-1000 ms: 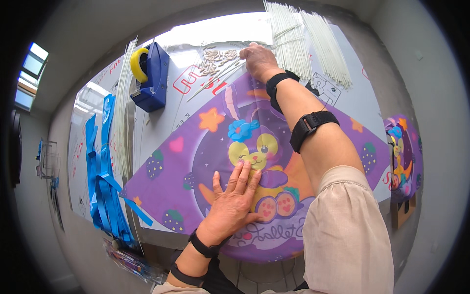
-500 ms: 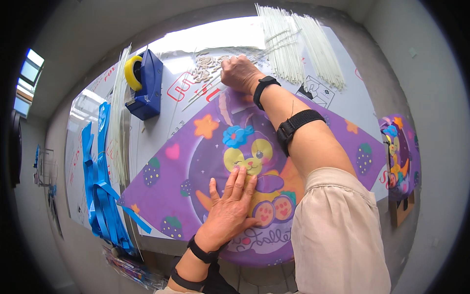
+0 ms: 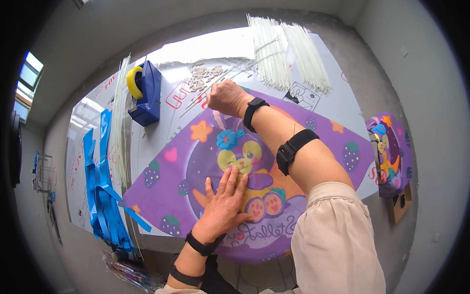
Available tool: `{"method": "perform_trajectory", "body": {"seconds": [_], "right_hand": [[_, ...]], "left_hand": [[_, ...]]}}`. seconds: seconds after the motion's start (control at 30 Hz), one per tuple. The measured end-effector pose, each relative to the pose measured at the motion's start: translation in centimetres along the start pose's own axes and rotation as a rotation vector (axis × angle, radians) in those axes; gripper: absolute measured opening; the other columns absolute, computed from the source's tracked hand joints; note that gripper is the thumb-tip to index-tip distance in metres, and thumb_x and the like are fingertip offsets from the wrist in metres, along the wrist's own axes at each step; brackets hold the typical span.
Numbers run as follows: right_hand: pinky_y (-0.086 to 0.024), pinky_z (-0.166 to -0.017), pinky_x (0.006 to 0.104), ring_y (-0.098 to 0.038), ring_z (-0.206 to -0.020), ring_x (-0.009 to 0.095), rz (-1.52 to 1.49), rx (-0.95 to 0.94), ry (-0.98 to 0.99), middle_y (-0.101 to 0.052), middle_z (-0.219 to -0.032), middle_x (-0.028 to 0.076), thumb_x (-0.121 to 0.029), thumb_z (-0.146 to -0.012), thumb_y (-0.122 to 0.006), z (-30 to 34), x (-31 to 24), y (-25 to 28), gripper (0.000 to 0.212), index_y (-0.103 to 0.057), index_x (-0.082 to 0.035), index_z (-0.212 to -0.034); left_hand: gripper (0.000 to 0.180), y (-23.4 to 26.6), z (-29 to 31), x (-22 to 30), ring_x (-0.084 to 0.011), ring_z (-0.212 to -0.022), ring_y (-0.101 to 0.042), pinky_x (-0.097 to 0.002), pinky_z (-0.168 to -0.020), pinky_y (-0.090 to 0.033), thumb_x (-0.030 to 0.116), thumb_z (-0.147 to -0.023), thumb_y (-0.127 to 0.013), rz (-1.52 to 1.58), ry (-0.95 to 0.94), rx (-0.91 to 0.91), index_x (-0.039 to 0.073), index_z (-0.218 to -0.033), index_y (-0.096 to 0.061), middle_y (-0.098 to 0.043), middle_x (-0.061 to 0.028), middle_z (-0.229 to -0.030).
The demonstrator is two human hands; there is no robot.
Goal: Assembling a colorful kite by folding the plastic sail and attaching parts with tape.
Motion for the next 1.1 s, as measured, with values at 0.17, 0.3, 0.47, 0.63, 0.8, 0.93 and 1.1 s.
{"method": "perform_trajectory", "body": {"seconds": [0.17,0.3,0.47,0.63,0.8,0.93,1.1], "right_hand": [[-0.048,-0.048,0.0331,-0.064,-0.060,0.022,-0.024,-0.040,-0.016,-0.060,-0.063,0.010,-0.010,-0.071,-0.060,1.0,-2.1,1.8,0.006,-0.058,-0.008,-0.065],[-0.046,-0.053,0.0319,-0.063,-0.063,0.021,-0.054,-0.107,-0.014,-0.060,-0.066,0.010,-0.011,-0.072,-0.060,1.7,-4.4,4.4,0.008,-0.058,-0.008,-0.066],[-0.043,-0.062,0.0312,-0.057,-0.071,0.020,-0.017,-0.002,-0.020,-0.058,-0.075,0.009,-0.012,-0.072,-0.059,3.6,-6.3,7.7,0.007,-0.060,-0.006,-0.069],[-0.041,-0.061,0.0303,-0.057,-0.077,0.021,-0.059,-0.005,-0.040,-0.058,-0.072,0.008,-0.013,-0.068,-0.060,5.1,-6.3,9.9,0.009,-0.058,-0.008,-0.060],[-0.045,-0.070,0.0320,-0.055,-0.081,0.019,-0.225,-0.030,0.043,-0.055,-0.078,0.005,-0.011,-0.070,-0.061,5.2,-7.7,11.0,0.005,-0.057,-0.008,-0.068],[-0.046,-0.074,0.0318,-0.055,-0.082,0.019,-0.278,0.015,0.033,-0.054,-0.080,0.005,-0.011,-0.072,-0.060,5.1,-7.7,10.4,0.005,-0.056,-0.008,-0.071],[-0.047,-0.073,0.0326,-0.056,-0.084,0.020,-0.321,-0.006,0.011,-0.056,-0.082,0.005,-0.011,-0.071,-0.061,5.1,-7.5,9.2,0.003,-0.059,-0.009,-0.071]], "left_hand": [[0.104,-0.1,-0.2,0.2,-0.0311,-0.144,-0.011,-0.0686,-0.106,-0.010,0.038,-0.063,-0.081,-0.007,0.005,0.003,0.007,-0.146,-0.026,-0.015,-0.0159,-0.154],[0.098,-0.3,0.1,-0.1,-0.0315,-0.144,-0.011,-0.0680,-0.107,-0.009,0.031,-0.066,-0.079,0.030,0.003,0.027,0.006,-0.145,-0.027,-0.015,-0.0164,-0.154],[0.066,0.2,0.3,-1.2,-0.0354,-0.129,-0.038,-0.0541,-0.103,-0.031,0.012,-0.074,-0.071,0.120,-0.004,0.317,0.000,-0.132,-0.043,-0.041,-0.0208,-0.137],[0.037,2.7,0.8,-3.1,-0.0371,-0.110,-0.053,-0.0429,-0.095,-0.042,-0.001,-0.080,-0.059,0.237,0.082,0.694,-0.007,-0.116,-0.052,-0.056,-0.0230,-0.114],[0.028,3.9,-0.1,-4.2,-0.0374,-0.104,-0.056,-0.0423,-0.089,-0.045,0.002,-0.083,-0.058,0.072,0.099,0.874,-0.006,-0.110,-0.057,-0.060,-0.0217,-0.107],[0.015,3.8,-1.2,-5.1,-0.0338,-0.088,-0.061,-0.0419,-0.075,-0.048,0.009,-0.087,-0.057,0.234,0.151,0.740,0.000,-0.097,-0.063,-0.064,-0.0163,-0.091],[0.006,4.3,-2.4,-5.5,-0.0335,-0.076,-0.060,-0.0432,-0.065,-0.046,0.009,-0.084,-0.059,0.199,0.173,0.716,0.003,-0.082,-0.061,-0.061,-0.0137,-0.078]]}}
Point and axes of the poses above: each hand's wrist, its own z-axis away from the middle knuckle, its own y-axis out of the back of the hand, x = y × z, the point moved 1 cm from there along -z, towards the middle knuckle
